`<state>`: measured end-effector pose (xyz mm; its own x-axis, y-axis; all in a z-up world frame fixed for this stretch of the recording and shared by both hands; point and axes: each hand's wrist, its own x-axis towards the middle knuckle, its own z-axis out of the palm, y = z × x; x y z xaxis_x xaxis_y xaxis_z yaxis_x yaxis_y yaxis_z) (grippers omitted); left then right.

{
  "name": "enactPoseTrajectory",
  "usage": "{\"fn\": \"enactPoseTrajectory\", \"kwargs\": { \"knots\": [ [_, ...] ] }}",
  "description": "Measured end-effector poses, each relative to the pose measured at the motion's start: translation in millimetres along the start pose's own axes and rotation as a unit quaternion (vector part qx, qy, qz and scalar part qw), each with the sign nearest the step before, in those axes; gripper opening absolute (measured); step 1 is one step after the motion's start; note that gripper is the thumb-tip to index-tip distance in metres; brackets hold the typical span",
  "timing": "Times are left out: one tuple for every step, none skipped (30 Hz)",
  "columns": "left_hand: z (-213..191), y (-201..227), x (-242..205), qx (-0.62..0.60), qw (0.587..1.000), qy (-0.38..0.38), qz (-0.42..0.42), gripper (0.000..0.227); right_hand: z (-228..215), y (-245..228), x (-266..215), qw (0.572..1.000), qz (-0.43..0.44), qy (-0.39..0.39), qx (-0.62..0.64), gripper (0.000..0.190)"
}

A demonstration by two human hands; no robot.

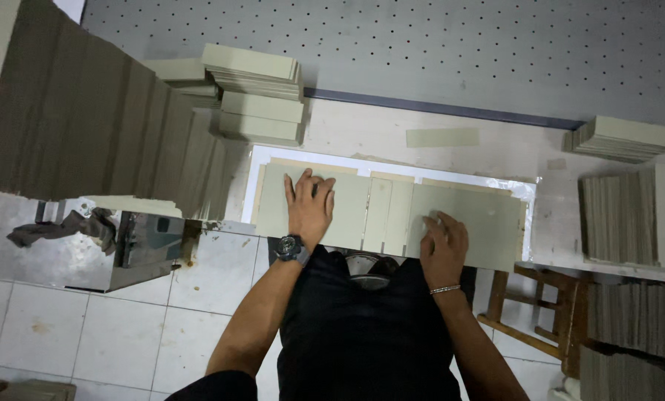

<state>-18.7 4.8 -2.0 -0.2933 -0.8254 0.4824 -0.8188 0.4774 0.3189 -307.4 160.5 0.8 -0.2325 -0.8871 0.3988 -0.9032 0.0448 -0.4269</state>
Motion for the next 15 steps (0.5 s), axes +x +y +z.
{"fn": "enactPoseTrajectory", "kwargs": {
  "knots": [
    [1.9, -0.6, -1.3, -0.002, 1.000, 0.000, 0.001, 0.024, 1.2, 1.8, -0.9, 1.000, 0.001, 0.001, -0.002, 0.035],
    [3.8, -1.5, -2.4, 0.003, 1.000, -0.002, -0.003, 0.024, 2.5, 3.4, -2.0, 1.000, 0.004, 0.001, 0.014, 0.036],
    [5.7, -2.2, -3.4, 0.008, 1.000, -0.004, -0.006, 0.025, 3.8, 5.0, -3.1, 1.000, 0.006, 0.001, 0.029, 0.038],
    [4.0, -2.1, -3.4, 0.005, 1.000, -0.005, -0.004, 0.025, 3.6, 3.9, -2.6, 1.000, 0.009, 0.003, 0.026, 0.038],
    [2.4, -1.9, -3.3, 0.007, 1.000, -0.006, -0.009, 0.025, 3.4, 3.1, -2.1, 0.999, 0.009, 0.001, 0.033, 0.038],
    [3.0, 0.6, -2.0, 0.006, 1.000, -0.007, -0.013, 0.025, 1.4, 4.5, -0.9, 0.999, 0.009, 0.000, 0.038, 0.038],
    [-0.3, 0.9, -2.0, 0.001, 1.000, -0.007, -0.010, 0.025, -0.7, 1.8, -0.2, 0.999, 0.012, 0.002, 0.033, 0.038],
    [-2.2, 1.7, -0.6, 0.007, 1.000, -0.008, -0.011, 0.024, -3.2, 0.0, 1.7, 0.998, 0.029, 0.000, 0.052, 0.036],
    [-4.1, 2.1, 0.8, 0.013, 1.000, -0.010, -0.011, 0.024, -5.5, -2.0, 3.7, 0.996, 0.046, -0.001, 0.072, 0.033],
    [-3.7, 2.9, 0.1, 0.008, 1.000, -0.009, -0.009, 0.024, -6.8, -0.7, 5.1, 0.997, 0.048, 0.001, 0.067, 0.033],
    [-3.2, 3.6, -0.5, 0.009, 1.000, -0.014, -0.016, 0.024, -8.1, 0.5, 6.5, 0.997, 0.063, 0.003, 0.054, 0.037],
    [-3.8, 2.8, -0.9, 0.013, 0.999, -0.018, -0.023, 0.023, -7.9, 0.9, 8.9, 0.996, 0.078, 0.005, 0.044, 0.041],
    [-3.3, 4.4, 0.1, 0.010, 1.000, -0.017, -0.022, 0.023, -15.4, 10.1, 21.9, 0.996, 0.078, 0.007, 0.041, 0.041],
    [-4.4, 4.6, -0.1, 0.012, 1.000, -0.019, -0.022, 0.023, -21.8, 17.6, 34.2, 0.994, 0.105, 0.014, 0.029, 0.034],
    [-5.7, 4.8, -0.1, 0.015, 0.999, -0.021, -0.023, 0.022, -28.6, 25.1, 46.5, 0.991, 0.132, 0.020, 0.017, 0.033]
  ]
}}
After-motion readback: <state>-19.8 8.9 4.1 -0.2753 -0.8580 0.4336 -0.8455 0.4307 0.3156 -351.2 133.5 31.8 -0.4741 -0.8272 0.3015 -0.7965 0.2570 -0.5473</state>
